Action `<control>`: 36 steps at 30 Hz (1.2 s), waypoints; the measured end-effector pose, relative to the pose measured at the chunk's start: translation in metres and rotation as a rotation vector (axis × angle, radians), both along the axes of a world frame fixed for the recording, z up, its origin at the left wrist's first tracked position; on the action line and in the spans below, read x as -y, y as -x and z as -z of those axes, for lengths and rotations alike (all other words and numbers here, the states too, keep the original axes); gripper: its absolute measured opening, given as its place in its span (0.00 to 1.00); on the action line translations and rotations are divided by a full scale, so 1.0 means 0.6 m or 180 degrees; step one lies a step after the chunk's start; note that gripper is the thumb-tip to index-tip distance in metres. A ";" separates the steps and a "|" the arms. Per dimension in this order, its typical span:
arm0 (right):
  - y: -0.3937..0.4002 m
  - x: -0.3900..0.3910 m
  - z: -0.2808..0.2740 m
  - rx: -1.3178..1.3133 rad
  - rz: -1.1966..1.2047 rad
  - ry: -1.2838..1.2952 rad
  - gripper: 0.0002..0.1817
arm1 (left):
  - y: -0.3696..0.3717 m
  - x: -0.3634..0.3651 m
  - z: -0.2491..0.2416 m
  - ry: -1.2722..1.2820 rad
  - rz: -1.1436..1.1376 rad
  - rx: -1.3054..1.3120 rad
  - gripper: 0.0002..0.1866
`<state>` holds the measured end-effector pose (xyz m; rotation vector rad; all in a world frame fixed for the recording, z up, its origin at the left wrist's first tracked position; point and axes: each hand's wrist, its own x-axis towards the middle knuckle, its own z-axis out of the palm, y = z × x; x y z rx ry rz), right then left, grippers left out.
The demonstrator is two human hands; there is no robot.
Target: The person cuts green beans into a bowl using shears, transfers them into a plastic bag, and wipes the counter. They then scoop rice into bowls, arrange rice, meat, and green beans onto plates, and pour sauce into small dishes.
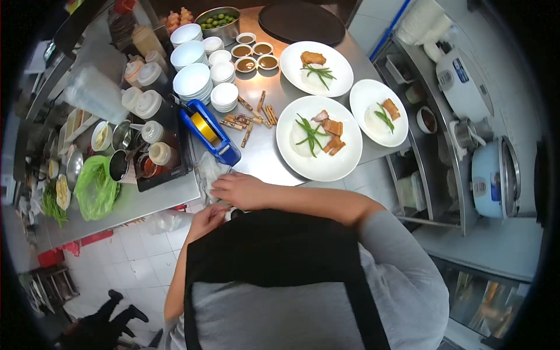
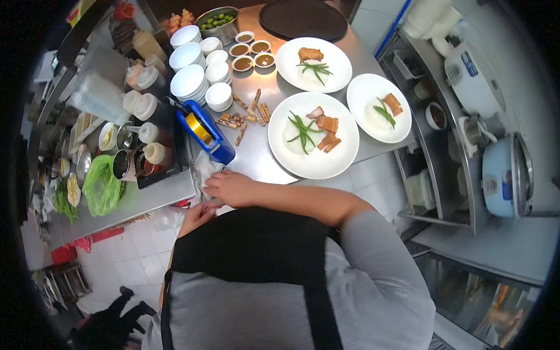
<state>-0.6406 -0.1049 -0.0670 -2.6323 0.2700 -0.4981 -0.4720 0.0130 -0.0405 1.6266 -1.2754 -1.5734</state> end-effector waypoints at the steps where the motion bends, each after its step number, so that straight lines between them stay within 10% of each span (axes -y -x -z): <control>1: -0.021 -0.003 0.022 -0.0033 0.0243 0.0339 0.17 | -0.014 -0.022 -0.022 -0.0022 -0.0165 -0.0031 0.11; 7: -0.090 0.004 0.064 -0.0510 0.0469 0.0162 0.12 | -0.082 -0.046 -0.062 0.0164 -0.0117 -0.0113 0.12; 16: 0.047 -0.030 -0.069 0.0603 0.1559 -0.1327 0.20 | 0.101 0.284 -0.114 0.1800 0.1023 0.0196 0.14; 22: 0.320 0.021 -0.038 0.0913 0.4726 -0.1336 0.13 | 0.286 0.470 -0.064 0.2211 0.2119 0.1155 0.10; 28: 0.360 0.084 0.001 0.0291 0.5058 -0.1086 0.14 | 0.398 0.534 -0.019 0.2427 0.2783 0.1680 0.15; 33: 0.316 0.069 -0.029 -0.0471 0.5134 -0.1223 0.41 | 0.445 0.551 -0.028 0.2630 0.3881 0.2740 0.18; 36: 0.308 0.080 -0.007 -0.0439 0.5237 -0.0901 0.39 | 0.449 0.556 -0.017 0.2534 0.4015 0.2815 0.17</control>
